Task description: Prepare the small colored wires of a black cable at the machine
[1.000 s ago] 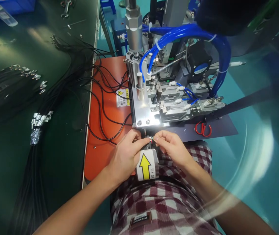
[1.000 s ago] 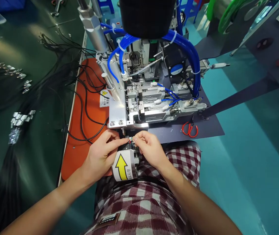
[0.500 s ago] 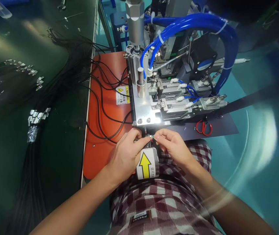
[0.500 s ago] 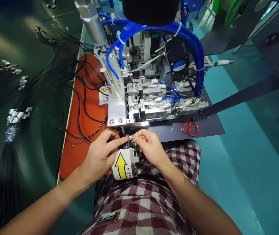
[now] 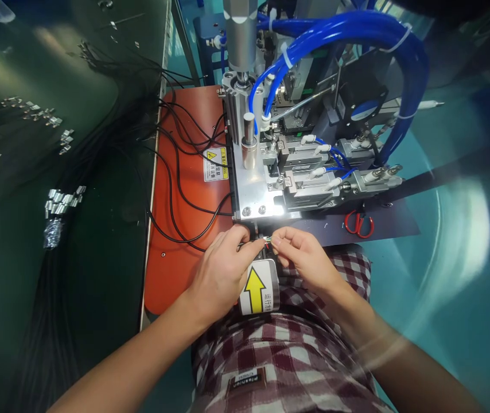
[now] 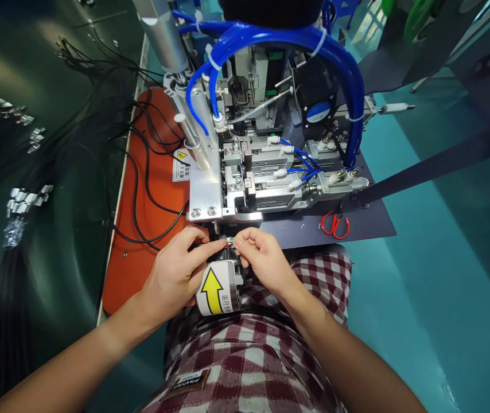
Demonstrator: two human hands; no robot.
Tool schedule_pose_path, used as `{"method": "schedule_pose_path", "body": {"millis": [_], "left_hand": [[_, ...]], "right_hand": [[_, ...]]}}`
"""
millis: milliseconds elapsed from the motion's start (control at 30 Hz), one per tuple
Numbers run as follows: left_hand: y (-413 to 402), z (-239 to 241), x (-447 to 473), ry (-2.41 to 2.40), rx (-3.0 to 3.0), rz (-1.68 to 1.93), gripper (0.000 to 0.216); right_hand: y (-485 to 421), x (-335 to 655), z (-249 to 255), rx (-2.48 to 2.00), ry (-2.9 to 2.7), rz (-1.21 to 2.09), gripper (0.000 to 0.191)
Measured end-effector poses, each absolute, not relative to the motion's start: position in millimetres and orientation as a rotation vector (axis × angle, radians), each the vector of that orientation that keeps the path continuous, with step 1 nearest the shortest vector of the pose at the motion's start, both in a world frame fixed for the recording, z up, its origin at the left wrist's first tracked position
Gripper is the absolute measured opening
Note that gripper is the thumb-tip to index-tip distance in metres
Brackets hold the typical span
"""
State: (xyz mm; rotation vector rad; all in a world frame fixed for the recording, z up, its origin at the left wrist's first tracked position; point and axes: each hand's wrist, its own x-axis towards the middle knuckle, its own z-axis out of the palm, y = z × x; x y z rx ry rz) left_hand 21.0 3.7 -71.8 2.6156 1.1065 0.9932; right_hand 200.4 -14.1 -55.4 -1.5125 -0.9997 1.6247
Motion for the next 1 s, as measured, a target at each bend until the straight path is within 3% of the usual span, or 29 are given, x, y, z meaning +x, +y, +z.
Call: {"method": "schedule_pose_path", "body": {"millis": [167,400,567,733,867,1000], "left_hand": [[4,-69,22,1.131,2.680,0.977,0.026],[2,-63,23,1.187,2.766,0.929,0.023],[1,-63,24,1.200,2.771,0.916,0.023],[2,-62,24,1.193,2.752,0.912,0.024],[2,-61,25,1.191,2.729,0.911,0.024],[3,-63,23,1.154,2.686,0.919,0.024]], "right_hand": [[-16,200,-57,-1.538,-1.077,1.569,0.043],[-22,198,-60,-1.784,-1.384,1.184,0.042],[-20,197,-57,-1.678,-1.144,1.509,0.048],[-22,195,-57,-1.835,-1.349,1.153,0.042],[-20,194,-57,-1.648,-1.139,1.503,0.044],[-20,194,-60,-1.654,-1.295,1.305,0.038]]}}
